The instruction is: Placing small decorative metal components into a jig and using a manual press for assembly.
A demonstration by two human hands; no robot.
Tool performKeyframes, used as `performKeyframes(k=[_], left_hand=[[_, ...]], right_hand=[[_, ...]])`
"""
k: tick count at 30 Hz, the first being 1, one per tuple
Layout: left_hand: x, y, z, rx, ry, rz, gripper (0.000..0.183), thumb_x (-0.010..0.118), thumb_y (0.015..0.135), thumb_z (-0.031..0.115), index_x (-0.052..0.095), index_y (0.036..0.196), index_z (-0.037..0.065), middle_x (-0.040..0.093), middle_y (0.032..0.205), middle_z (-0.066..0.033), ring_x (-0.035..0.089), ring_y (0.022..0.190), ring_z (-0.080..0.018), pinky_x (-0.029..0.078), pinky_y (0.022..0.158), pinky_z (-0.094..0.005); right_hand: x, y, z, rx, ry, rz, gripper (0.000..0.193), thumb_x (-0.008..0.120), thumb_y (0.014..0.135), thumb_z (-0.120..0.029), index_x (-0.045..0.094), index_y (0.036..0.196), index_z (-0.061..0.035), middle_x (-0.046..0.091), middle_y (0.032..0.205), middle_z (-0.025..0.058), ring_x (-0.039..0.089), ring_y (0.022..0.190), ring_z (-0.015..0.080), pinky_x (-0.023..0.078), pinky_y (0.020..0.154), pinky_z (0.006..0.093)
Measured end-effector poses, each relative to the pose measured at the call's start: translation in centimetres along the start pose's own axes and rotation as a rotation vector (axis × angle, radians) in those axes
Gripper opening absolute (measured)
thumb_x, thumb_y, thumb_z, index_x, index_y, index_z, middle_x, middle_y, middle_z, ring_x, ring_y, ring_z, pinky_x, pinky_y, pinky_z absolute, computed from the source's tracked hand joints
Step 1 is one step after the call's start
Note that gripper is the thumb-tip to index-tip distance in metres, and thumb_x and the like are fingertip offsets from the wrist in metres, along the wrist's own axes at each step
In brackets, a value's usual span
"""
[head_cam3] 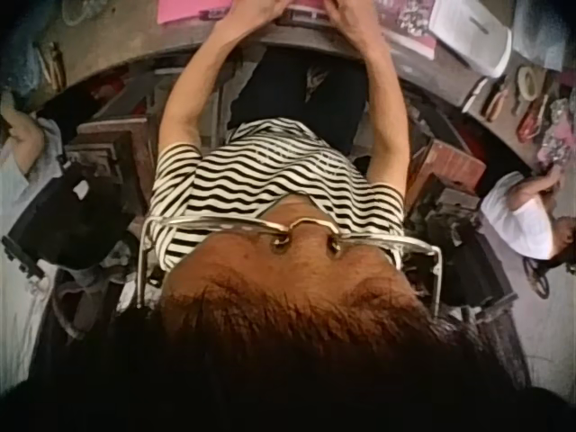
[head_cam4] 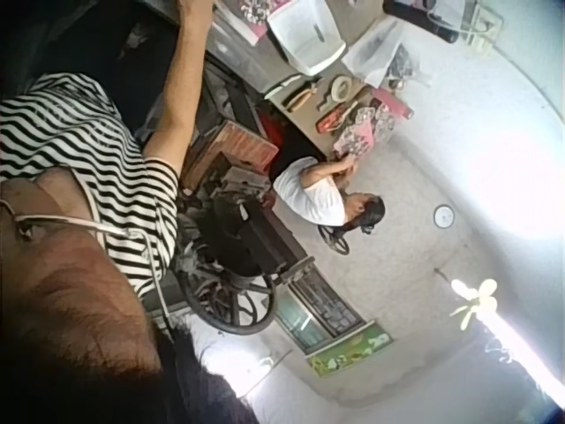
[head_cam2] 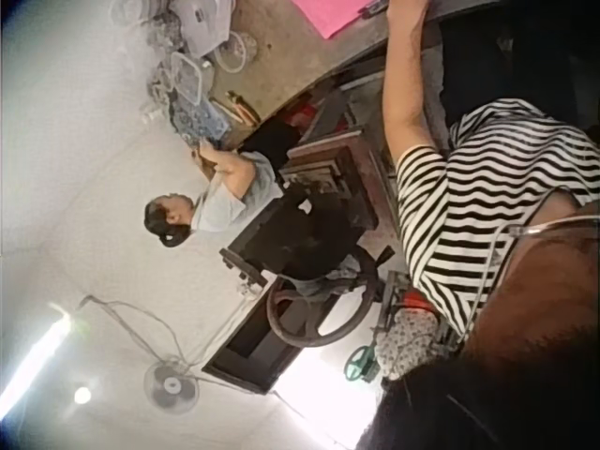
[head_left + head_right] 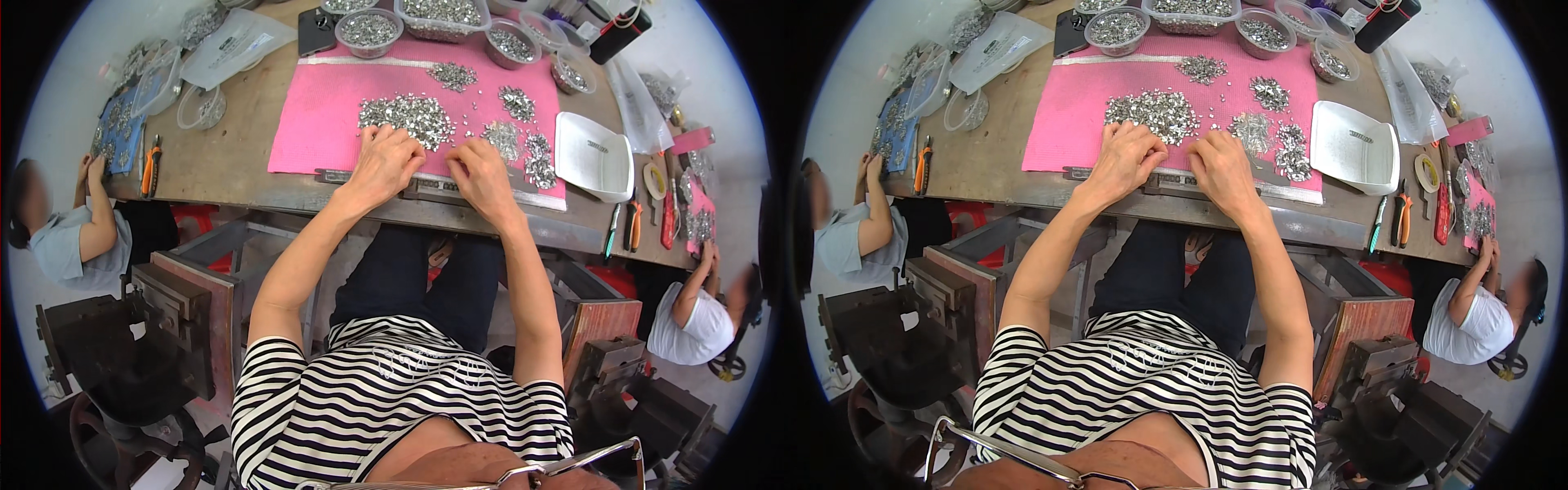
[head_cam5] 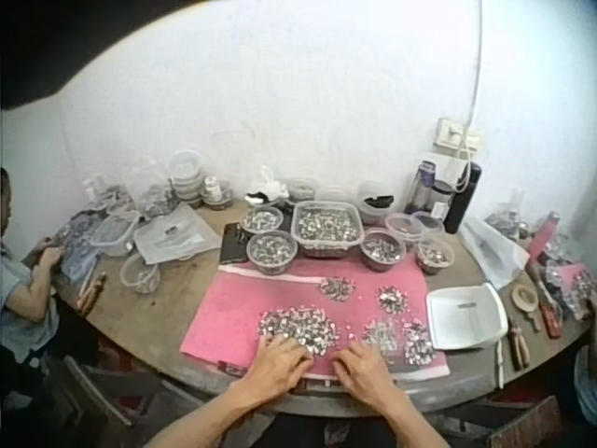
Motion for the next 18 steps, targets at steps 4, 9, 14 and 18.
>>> performKeyframes(k=[4,9,14,18], left_hand=[[0.1,0.0,0.0,0.015,0.002,-0.021,0.003,0.071,0.086,0.013,0.070,0.087,0.011,0.060,0.085,-0.0036,0.056,0.090,-0.0232,0.035,0.091,-0.0421],[-0.1,0.0,-0.3,0.010,-0.024,-0.033,0.003,0.071,0.086,0.013,0.070,0.087,0.010,0.061,0.086,-0.0038,0.056,0.090,-0.0231,0.035,0.091,-0.0425],[-0.1,0.0,-0.5,0.011,-0.032,-0.043,0.004,0.072,0.085,0.014,0.070,0.086,0.010,0.061,0.084,-0.0038,0.057,0.089,-0.0230,0.035,0.091,-0.0425],[0.0,-0.1,-0.6,0.004,-0.046,-0.025,0.005,0.072,0.085,0.014,0.069,0.085,0.010,0.061,0.084,-0.0038,0.057,0.089,-0.0230,0.036,0.090,-0.0425]], right_hand=[[1.9,1.4,0.3,-0.011,-0.124,0.034,0.008,0.072,0.083,-0.006,0.070,0.090,-0.0049,0.061,0.085,0.0094,0.061,0.084,0.0297,0.047,0.076,0.0412],[2.6,2.1,0.8,0.031,-0.082,-0.019,0.006,0.071,0.084,-0.007,0.067,0.088,-0.0053,0.061,0.086,0.0102,0.061,0.085,0.0312,0.046,0.077,0.0426],[1.3,2.2,1.1,0.033,-0.039,-0.117,0.006,0.071,0.085,-0.007,0.067,0.088,-0.0044,0.061,0.086,0.0116,0.062,0.085,0.0322,0.046,0.078,0.0428],[0.1,2.4,1.0,0.043,0.030,-0.086,0.007,0.072,0.083,-0.006,0.068,0.087,-0.0027,0.063,0.084,0.0120,0.062,0.080,0.0324,0.047,0.072,0.0428]])
Point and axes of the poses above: each hand's wrist, its own y-axis towards the middle knuckle, its own x-axis out of the palm, z = x × y, the point moved 3 cm from there along y, towards the middle knuckle
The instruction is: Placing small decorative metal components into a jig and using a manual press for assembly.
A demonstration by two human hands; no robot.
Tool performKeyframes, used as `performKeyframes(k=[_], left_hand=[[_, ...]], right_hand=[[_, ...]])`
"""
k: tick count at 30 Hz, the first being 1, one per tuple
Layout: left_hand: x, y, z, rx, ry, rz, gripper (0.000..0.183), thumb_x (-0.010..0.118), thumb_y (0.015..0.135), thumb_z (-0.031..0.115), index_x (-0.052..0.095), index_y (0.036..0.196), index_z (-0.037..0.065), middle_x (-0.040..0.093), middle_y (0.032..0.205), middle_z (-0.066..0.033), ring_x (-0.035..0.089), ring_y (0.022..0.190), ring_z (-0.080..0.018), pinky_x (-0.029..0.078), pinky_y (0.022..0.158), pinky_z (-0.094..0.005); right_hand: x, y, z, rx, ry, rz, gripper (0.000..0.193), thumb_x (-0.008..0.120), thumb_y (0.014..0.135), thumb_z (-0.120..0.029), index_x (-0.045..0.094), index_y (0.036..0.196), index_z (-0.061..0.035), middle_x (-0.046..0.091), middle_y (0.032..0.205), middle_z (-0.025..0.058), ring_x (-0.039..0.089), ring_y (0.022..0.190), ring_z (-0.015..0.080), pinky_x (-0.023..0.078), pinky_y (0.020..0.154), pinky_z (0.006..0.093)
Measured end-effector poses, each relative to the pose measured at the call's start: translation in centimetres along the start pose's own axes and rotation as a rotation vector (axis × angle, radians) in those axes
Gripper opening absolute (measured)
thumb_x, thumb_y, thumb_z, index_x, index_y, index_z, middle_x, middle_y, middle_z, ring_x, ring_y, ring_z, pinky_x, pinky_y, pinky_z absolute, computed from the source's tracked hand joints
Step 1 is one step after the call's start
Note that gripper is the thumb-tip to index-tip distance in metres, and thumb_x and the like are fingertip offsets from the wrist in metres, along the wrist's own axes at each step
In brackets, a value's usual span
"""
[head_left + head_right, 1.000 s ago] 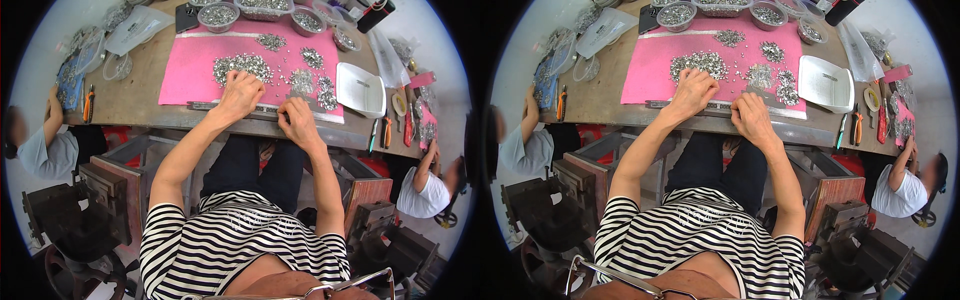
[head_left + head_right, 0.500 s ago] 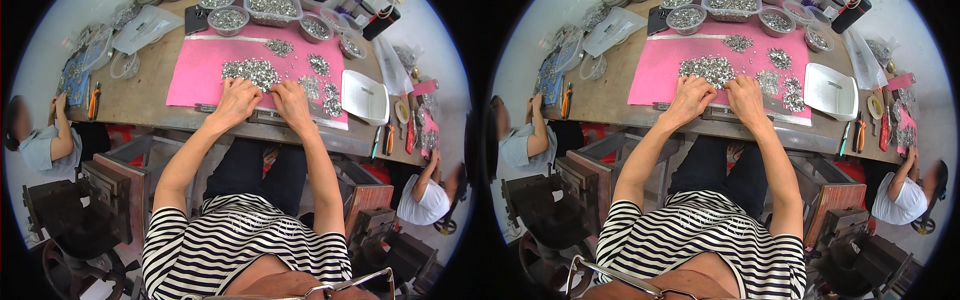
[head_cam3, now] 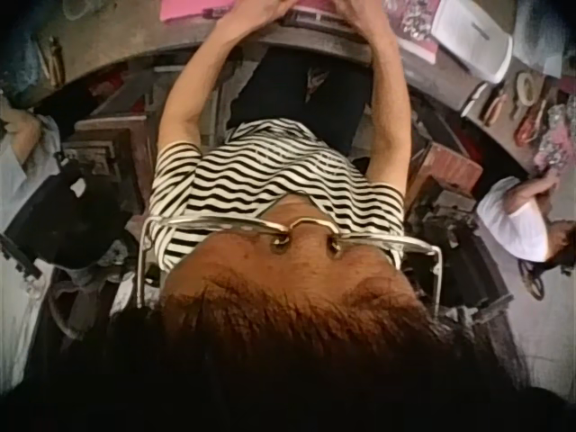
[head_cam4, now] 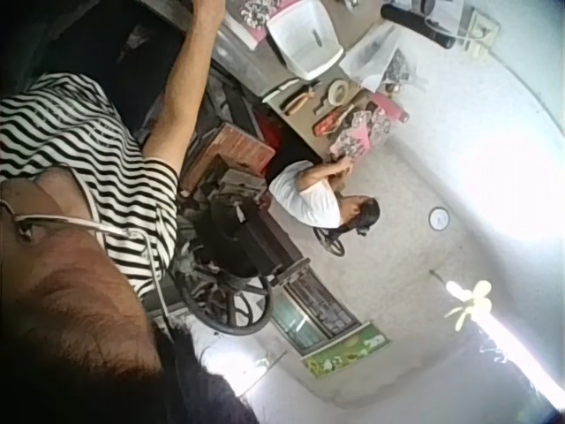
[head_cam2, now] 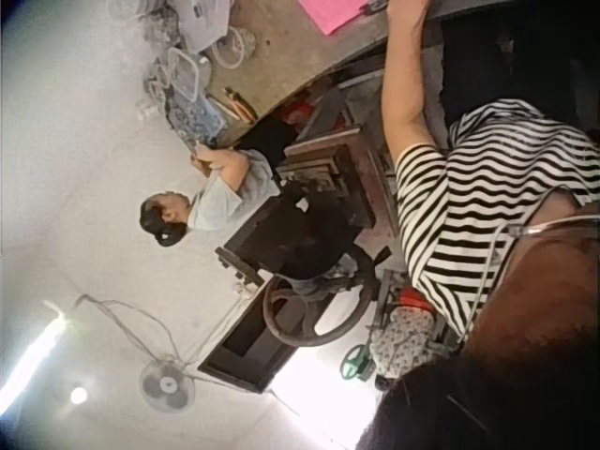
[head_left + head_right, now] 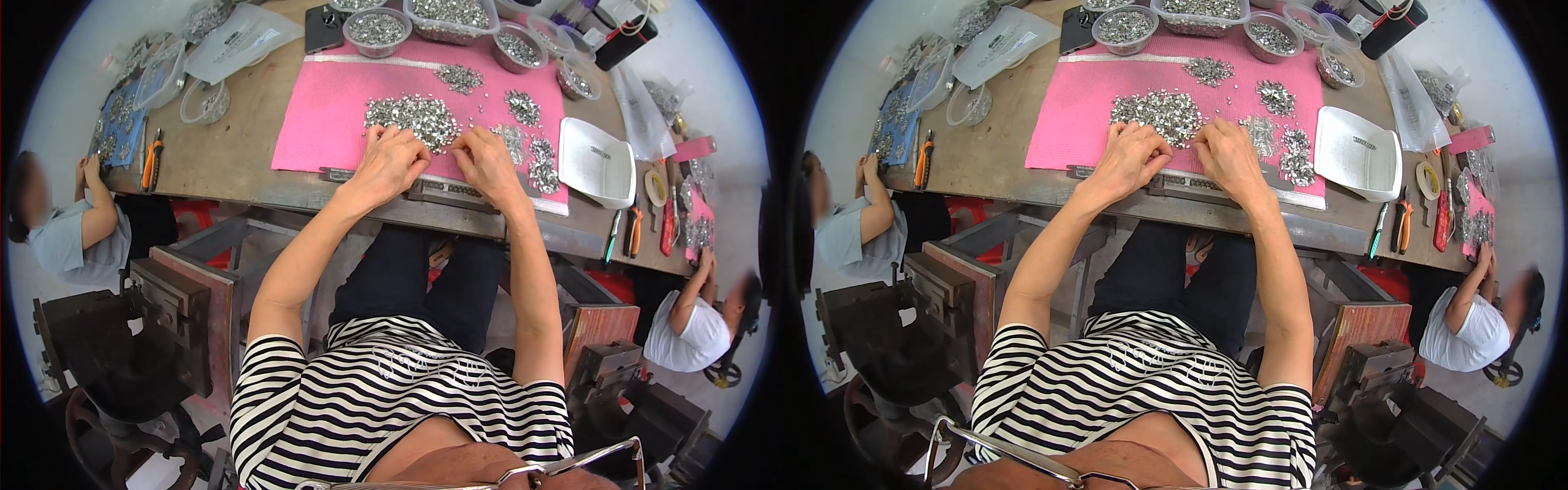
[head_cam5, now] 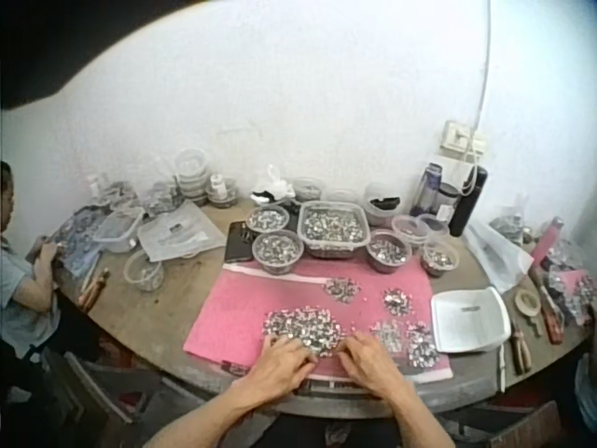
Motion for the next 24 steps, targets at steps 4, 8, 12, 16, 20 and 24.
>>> performKeyframes(k=[4,8,12,16,20,24], left_hand=[[0.1,0.0,0.1,0.018,0.023,0.006,0.005,0.071,0.086,0.014,0.068,0.085,0.010,0.061,0.085,-0.0048,0.056,0.090,-0.0237,0.036,0.091,-0.0427],[0.0,0.0,0.5,0.041,0.081,0.008,0.007,0.071,0.085,0.011,0.066,0.090,0.009,0.060,0.086,-0.0032,0.057,0.089,-0.0220,0.036,0.092,-0.0415],[0.2,0.2,0.6,0.060,0.105,0.015,0.006,0.070,0.086,0.010,0.066,0.090,0.009,0.060,0.088,-0.0045,0.056,0.091,-0.0235,0.036,0.094,-0.0435],[0.5,0.2,2.1,0.088,0.028,0.131,0.006,0.069,0.087,0.010,0.065,0.091,0.008,0.060,0.089,-0.0051,0.057,0.093,-0.0238,0.035,0.096,-0.0449],[1.4,-0.3,4.8,0.171,-0.107,0.133,0.009,0.070,0.085,0.009,0.065,0.093,0.008,0.061,0.090,-0.0049,0.058,0.092,-0.0239,0.038,0.096,-0.0425],[3.2,-0.1,5.6,0.198,-0.159,0.093,0.010,0.070,0.084,0.010,0.065,0.092,0.006,0.061,0.090,-0.0061,0.058,0.092,-0.0261,0.041,0.093,-0.0413]], right_hand=[[1.3,-0.4,0.4,0.034,-0.009,-0.001,0.006,0.071,0.085,-0.009,0.068,0.087,-0.0042,0.062,0.085,0.0113,0.062,0.087,0.0316,0.045,0.078,0.0427],[1.9,-0.5,0.0,0.008,-0.047,0.028,0.005,0.071,0.084,-0.008,0.067,0.086,-0.0049,0.061,0.085,0.0110,0.061,0.086,0.0305,0.045,0.077,0.0423],[2.0,-0.6,0.1,-0.016,-0.094,0.014,0.007,0.071,0.083,-0.007,0.065,0.085,-0.0047,0.060,0.085,0.0110,0.060,0.086,0.0297,0.044,0.077,0.0424],[0.2,-1.7,-0.1,-0.005,-0.043,0.054,0.007,0.070,0.083,-0.005,0.063,0.086,-0.0031,0.060,0.084,0.0112,0.060,0.082,0.0297,0.044,0.075,0.0421],[-2.6,-4.8,-0.5,0.191,0.245,0.052,0.006,0.067,0.085,-0.001,0.062,0.089,-0.0001,0.060,0.083,0.0125,0.061,0.075,0.0292,0.047,0.070,0.0404],[-3.0,-7.0,-1.1,0.186,0.241,0.046,0.011,0.069,0.083,0.002,0.061,0.090,0.0004,0.059,0.084,0.0123,0.059,0.078,0.0296,0.047,0.073,0.0405]])
Point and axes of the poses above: each hand's wrist, its own y-axis towards the middle knuckle, its own x-axis out of the palm, z = x × y, the point moved 3 cm from there along y, towards the middle knuckle
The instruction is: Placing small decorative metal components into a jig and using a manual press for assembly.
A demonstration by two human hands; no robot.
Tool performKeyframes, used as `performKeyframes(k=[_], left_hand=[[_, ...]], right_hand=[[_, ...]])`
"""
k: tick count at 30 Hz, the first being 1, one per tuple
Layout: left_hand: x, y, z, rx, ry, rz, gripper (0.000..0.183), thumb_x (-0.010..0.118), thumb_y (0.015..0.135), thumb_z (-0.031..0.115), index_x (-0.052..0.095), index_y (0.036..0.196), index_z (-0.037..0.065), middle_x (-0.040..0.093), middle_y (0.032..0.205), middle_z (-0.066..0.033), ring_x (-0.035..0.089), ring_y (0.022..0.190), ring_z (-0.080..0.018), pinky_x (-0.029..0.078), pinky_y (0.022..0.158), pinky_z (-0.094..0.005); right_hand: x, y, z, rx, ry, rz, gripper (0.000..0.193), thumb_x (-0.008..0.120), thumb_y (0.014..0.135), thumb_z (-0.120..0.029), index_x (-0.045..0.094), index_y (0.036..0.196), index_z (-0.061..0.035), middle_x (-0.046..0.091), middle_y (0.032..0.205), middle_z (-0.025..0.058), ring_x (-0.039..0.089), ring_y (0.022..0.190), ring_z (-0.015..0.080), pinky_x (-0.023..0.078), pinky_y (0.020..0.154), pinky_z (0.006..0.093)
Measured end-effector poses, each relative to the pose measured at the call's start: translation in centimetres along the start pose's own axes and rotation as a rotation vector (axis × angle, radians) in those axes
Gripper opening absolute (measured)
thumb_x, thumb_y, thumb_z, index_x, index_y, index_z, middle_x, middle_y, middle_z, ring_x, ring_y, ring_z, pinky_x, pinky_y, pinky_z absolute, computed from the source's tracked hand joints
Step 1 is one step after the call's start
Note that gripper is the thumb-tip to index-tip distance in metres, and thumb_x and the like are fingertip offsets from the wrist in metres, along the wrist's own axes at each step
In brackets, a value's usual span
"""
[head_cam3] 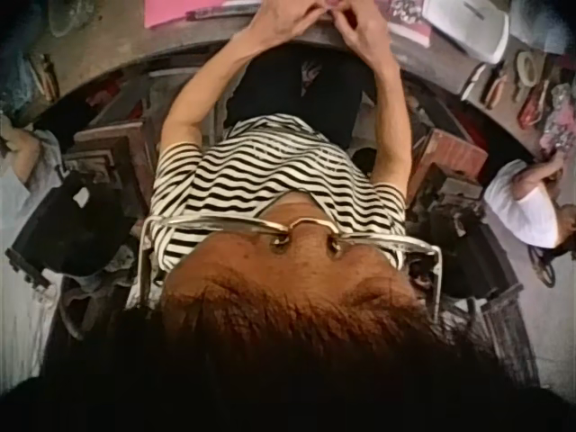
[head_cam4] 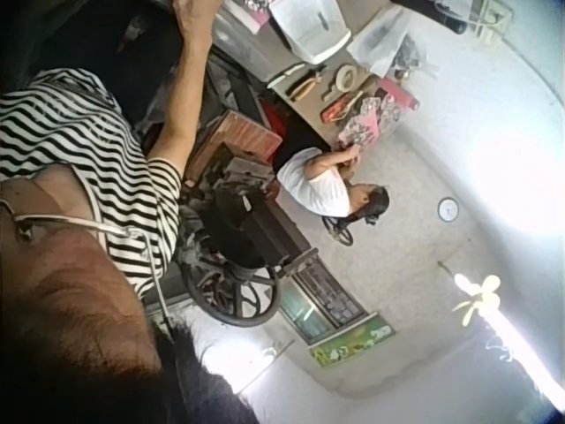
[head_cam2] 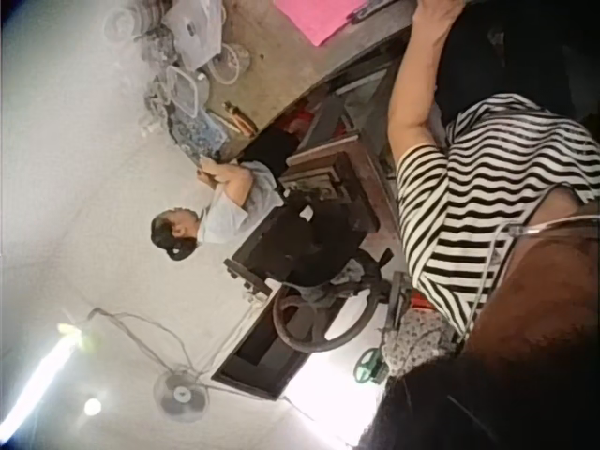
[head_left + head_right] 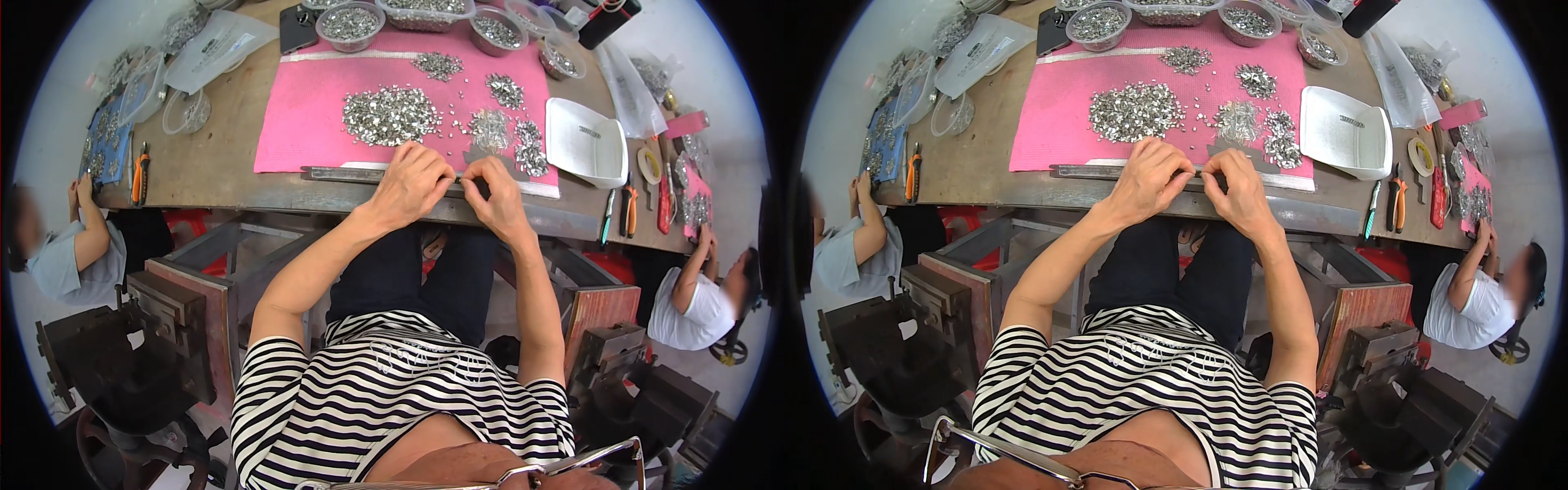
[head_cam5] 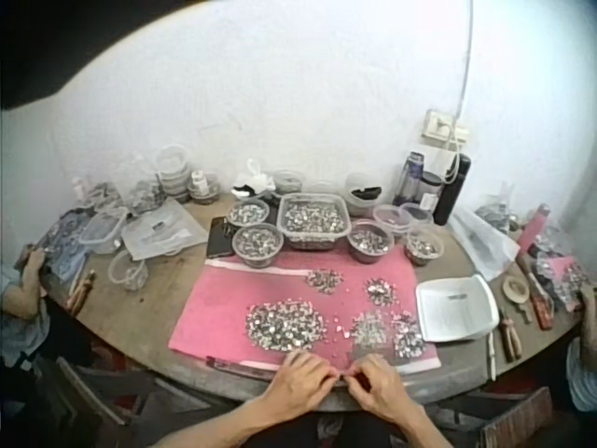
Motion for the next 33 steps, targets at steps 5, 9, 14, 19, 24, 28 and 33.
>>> performKeyframes(k=[5,9,14,19,24,28,33], left_hand=[[0.9,0.1,0.3,0.025,0.059,-0.007,0.009,0.071,0.084,0.010,0.065,0.091,0.006,0.061,0.090,-0.0065,0.058,0.093,-0.0259,0.042,0.095,-0.0423],[0.6,-0.3,0.6,0.049,0.072,0.026,0.010,0.071,0.085,0.008,0.068,0.094,0.006,0.064,0.092,-0.0067,0.059,0.095,-0.0251,0.042,0.097,-0.0429],[-3.2,-1.5,-1.2,-0.111,0.189,0.210,0.010,0.072,0.087,0.010,0.070,0.097,0.009,0.067,0.087,-0.0035,0.061,0.090,-0.0231,0.039,0.095,-0.0436],[-6.0,-1.7,-3.7,-0.276,0.327,0.140,0.009,0.073,0.085,0.013,0.070,0.094,0.013,0.065,0.083,0.0003,0.059,0.087,-0.0210,0.035,0.095,-0.0447],[-6.0,-1.9,-4.1,-0.283,0.321,0.001,0.008,0.074,0.085,0.016,0.070,0.091,0.013,0.063,0.083,-0.0002,0.058,0.090,-0.0225,0.034,0.098,-0.0496],[-5.0,-1.3,-4.2,-0.302,0.325,-0.041,0.008,0.075,0.085,0.018,0.071,0.091,0.013,0.064,0.084,-0.0008,0.058,0.091,-0.0228,0.034,0.099,-0.0503],[-4.8,-0.8,-4.3,-0.208,0.442,0.004,0.007,0.075,0.084,0.018,0.071,0.087,0.013,0.063,0.085,-0.0026,0.058,0.092,-0.0229,0.035,0.098,-0.0495]], right_hand=[[0.5,-0.6,-0.1,-0.203,-0.203,0.040,0.020,0.073,0.076,0.002,0.060,0.092,-0.0011,0.059,0.089,0.0109,0.057,0.085,0.0307,0.046,0.078,0.0395],[0.4,-0.6,-0.7,-0.235,-0.257,0.033,0.019,0.073,0.077,0.002,0.061,0.091,-0.0018,0.059,0.089,0.0100,0.058,0.085,0.0295,0.045,0.077,0.0394],[0.3,0.4,-0.5,-0.192,-0.185,0.049,0.013,0.072,0.081,0.001,0.064,0.090,-0.0028,0.062,0.087,0.0092,0.059,0.083,0.0298,0.044,0.078,0.0397],[3.6,4.3,0.6,-0.188,-0.282,0.098,0.006,0.073,0.082,-0.006,0.068,0.086,-0.0044,0.062,0.083,0.0094,0.061,0.084,0.0293,0.044,0.077,0.0409],[6.1,6.0,0.3,-0.146,-0.410,0.056,0.006,0.071,0.082,-0.009,0.067,0.085,-0.0048,0.061,0.085,0.0103,0.059,0.088,0.0292,0.043,0.080,0.0421],[6.7,6.5,0.3,-0.191,-0.448,0.071,0.007,0.070,0.080,-0.008,0.065,0.083,-0.0052,0.060,0.084,0.0109,0.059,0.087,0.0296,0.043,0.080,0.0423],[5.5,6.0,0.9,-0.206,-0.377,0.045,0.006,0.070,0.080,-0.006,0.064,0.083,-0.0057,0.060,0.083,0.0082,0.060,0.083,0.0283,0.042,0.078,0.0411]])
Point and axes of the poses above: each hand's wrist, its own y-axis towards the middle knuckle, its own x-axis out of the palm, z = x × y, the point moved 3 cm from there along y, towards the middle knuckle
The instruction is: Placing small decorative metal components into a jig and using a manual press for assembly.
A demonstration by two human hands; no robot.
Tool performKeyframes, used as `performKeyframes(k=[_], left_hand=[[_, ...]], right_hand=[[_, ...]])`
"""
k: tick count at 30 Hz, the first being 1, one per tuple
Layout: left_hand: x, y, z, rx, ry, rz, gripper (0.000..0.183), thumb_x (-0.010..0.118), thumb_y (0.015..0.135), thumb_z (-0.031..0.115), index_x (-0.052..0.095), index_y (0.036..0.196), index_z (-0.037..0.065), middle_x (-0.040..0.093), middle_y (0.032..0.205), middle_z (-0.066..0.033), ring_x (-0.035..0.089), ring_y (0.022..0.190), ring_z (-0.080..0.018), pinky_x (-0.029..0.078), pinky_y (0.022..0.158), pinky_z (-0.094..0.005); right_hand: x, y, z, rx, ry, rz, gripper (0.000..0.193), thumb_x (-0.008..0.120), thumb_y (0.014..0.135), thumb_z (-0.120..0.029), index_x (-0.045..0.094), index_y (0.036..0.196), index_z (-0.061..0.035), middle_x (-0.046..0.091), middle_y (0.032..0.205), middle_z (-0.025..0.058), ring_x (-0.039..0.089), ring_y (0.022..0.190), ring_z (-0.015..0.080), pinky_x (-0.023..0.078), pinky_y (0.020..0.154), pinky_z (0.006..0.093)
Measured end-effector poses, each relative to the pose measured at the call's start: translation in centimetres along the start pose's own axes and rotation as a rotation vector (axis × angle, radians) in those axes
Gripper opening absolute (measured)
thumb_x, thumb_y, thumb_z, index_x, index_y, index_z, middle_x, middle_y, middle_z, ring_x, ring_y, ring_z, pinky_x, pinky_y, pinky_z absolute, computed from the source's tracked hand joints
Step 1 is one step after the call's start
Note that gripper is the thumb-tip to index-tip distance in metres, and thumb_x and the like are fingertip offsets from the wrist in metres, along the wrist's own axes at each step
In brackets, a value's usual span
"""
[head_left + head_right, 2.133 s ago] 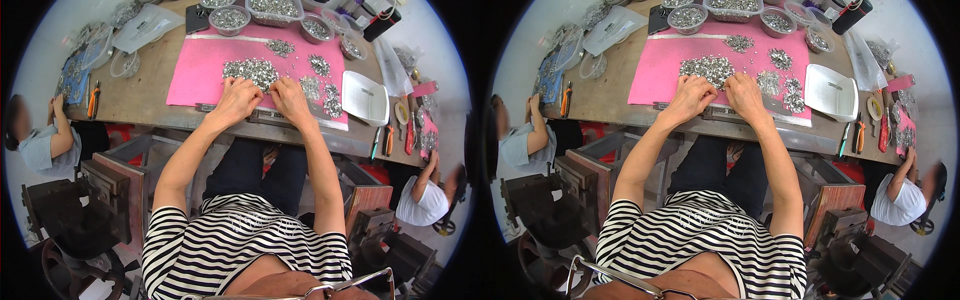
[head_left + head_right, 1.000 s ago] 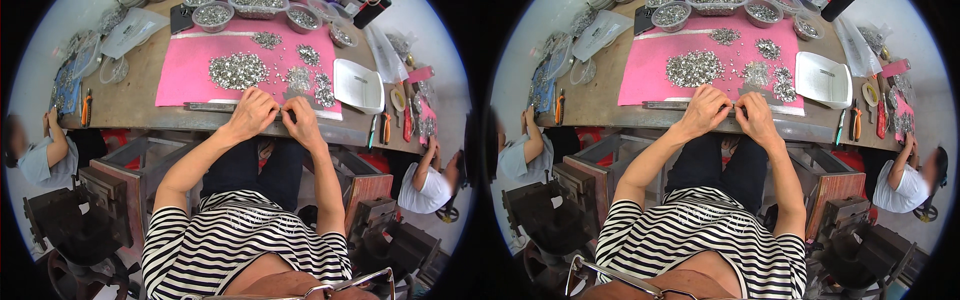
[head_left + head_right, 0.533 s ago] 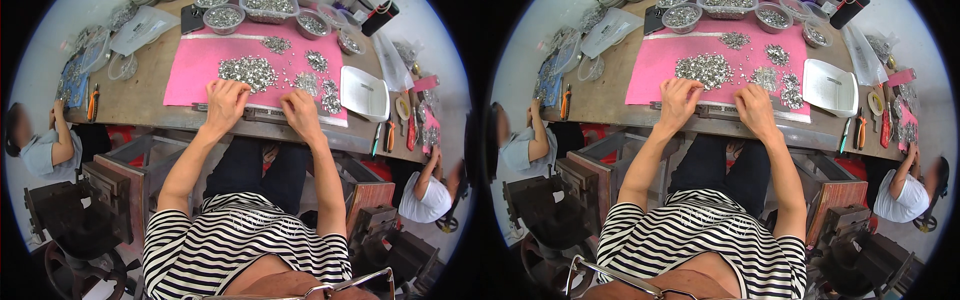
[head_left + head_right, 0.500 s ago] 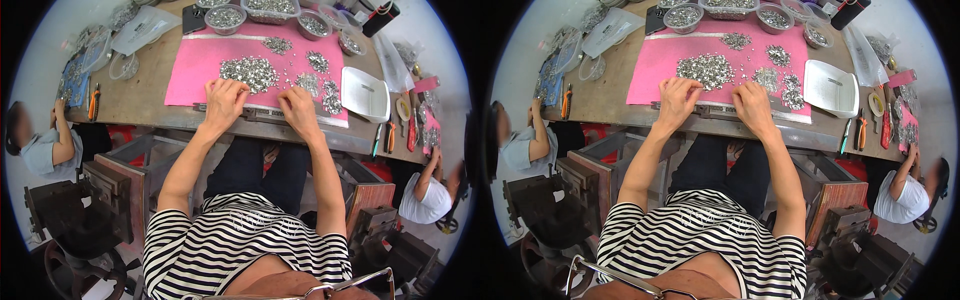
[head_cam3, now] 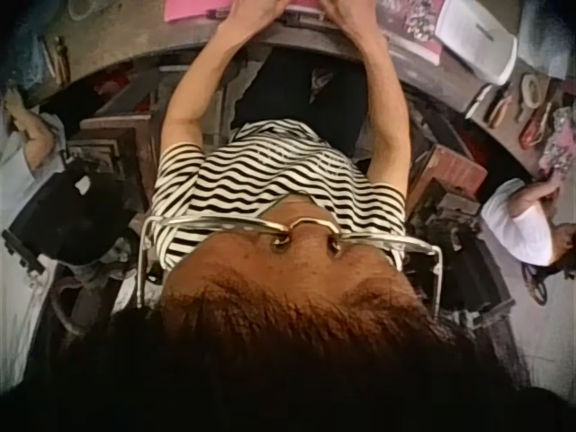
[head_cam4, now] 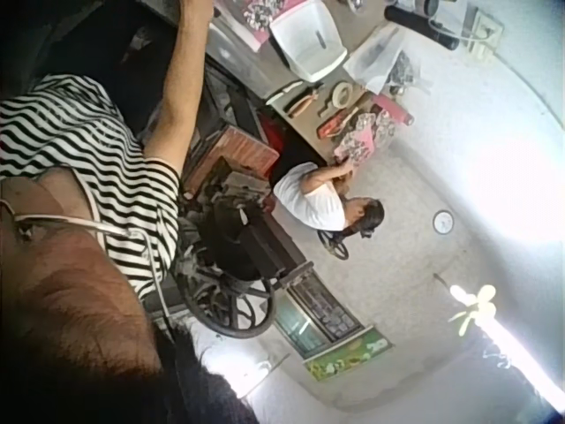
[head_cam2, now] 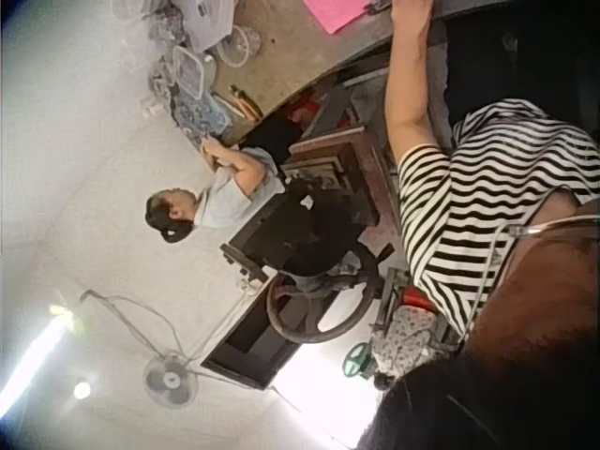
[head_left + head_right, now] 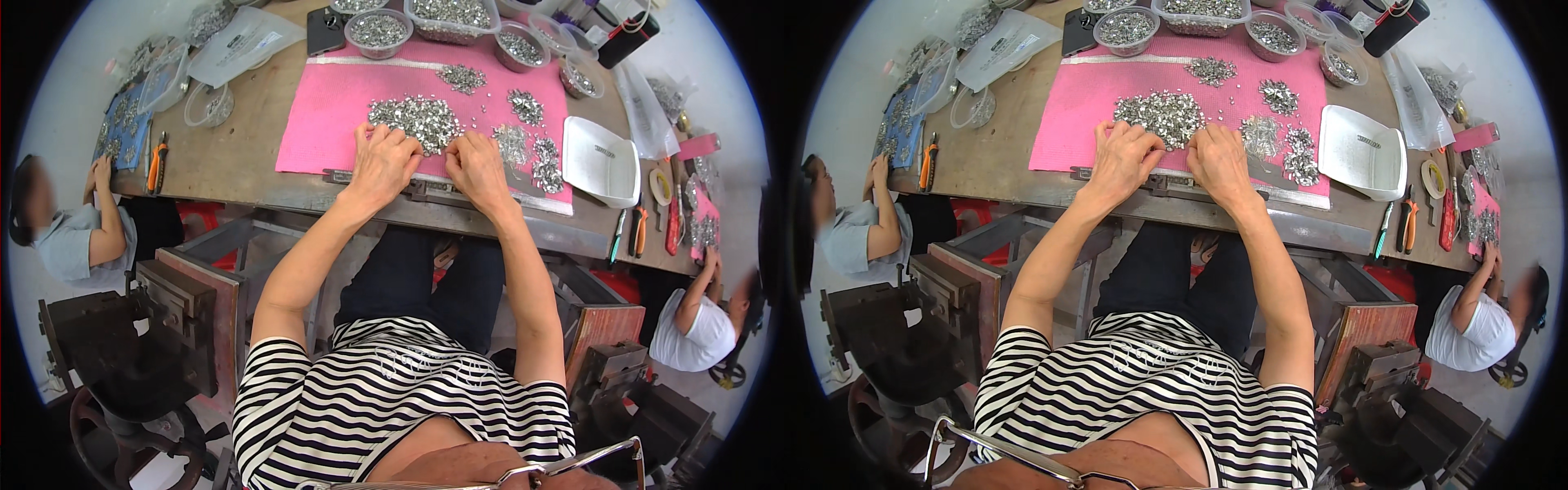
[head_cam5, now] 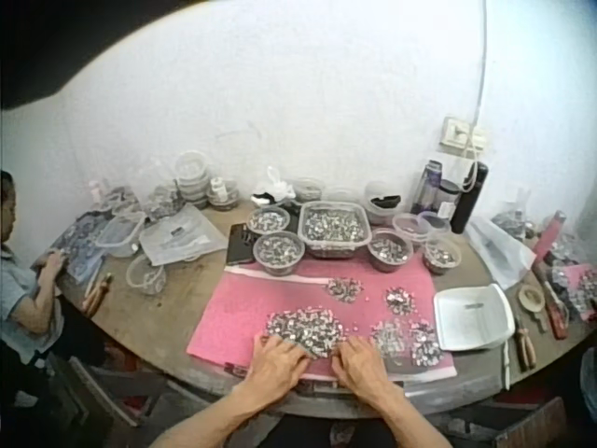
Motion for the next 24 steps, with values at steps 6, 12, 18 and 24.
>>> performKeyframes(k=[6,12,18,24], left_hand=[[-0.2,0.4,-0.6,0.138,-0.024,-0.047,0.005,0.073,0.086,0.016,0.071,0.086,0.012,0.062,0.085,-0.0027,0.056,0.093,-0.0224,0.035,0.098,-0.0473],[0.1,1.0,-1.4,0.219,-0.064,-0.149,0.007,0.071,0.088,0.015,0.070,0.094,0.011,0.062,0.089,-0.0016,0.057,0.093,-0.0222,0.035,0.098,-0.0449],[0.0,1.2,-1.8,0.189,-0.130,-0.245,0.007,0.070,0.089,0.015,0.070,0.096,0.011,0.063,0.089,-0.0024,0.057,0.094,-0.0231,0.035,0.097,-0.0439],[-1.0,1.3,-1.4,0.087,-0.244,-0.247,0.006,0.071,0.089,0.017,0.071,0.092,0.012,0.066,0.090,-0.0028,0.059,0.094,-0.0224,0.034,0.097,-0.0444]], right_hand=[[-1.8,-0.5,0.4,-0.035,0.092,-0.087,0.004,0.068,0.086,-0.004,0.068,0.089,-0.0052,0.060,0.082,0.0091,0.060,0.080,0.0280,0.044,0.075,0.0411],[-2.2,0.2,0.5,-0.089,0.175,-0.126,0.008,0.067,0.088,-0.003,0.072,0.093,-0.0056,0.059,0.082,0.0103,0.060,0.078,0.0296,0.048,0.070,0.0417],[-1.9,0.1,0.3,-0.110,0.080,-0.173,0.008,0.068,0.087,-0.006,0.070,0.094,-0.0082,0.059,0.085,0.0089,0.061,0.082,0.0287,0.045,0.075,0.0408],[-2.6,-0.6,0.4,-0.126,-0.032,-0.139,0.008,0.068,0.087,-0.007,0.065,0.094,-0.0061,0.059,0.084,0.0086,0.061,0.082,0.0274,0.041,0.077,0.0391]])
Point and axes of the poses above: each hand's wrist, its own y-axis towards the middle knuckle, its own x-axis out of the palm, z = x × y, the point moved 3 cm from there along y, towards the middle knuckle
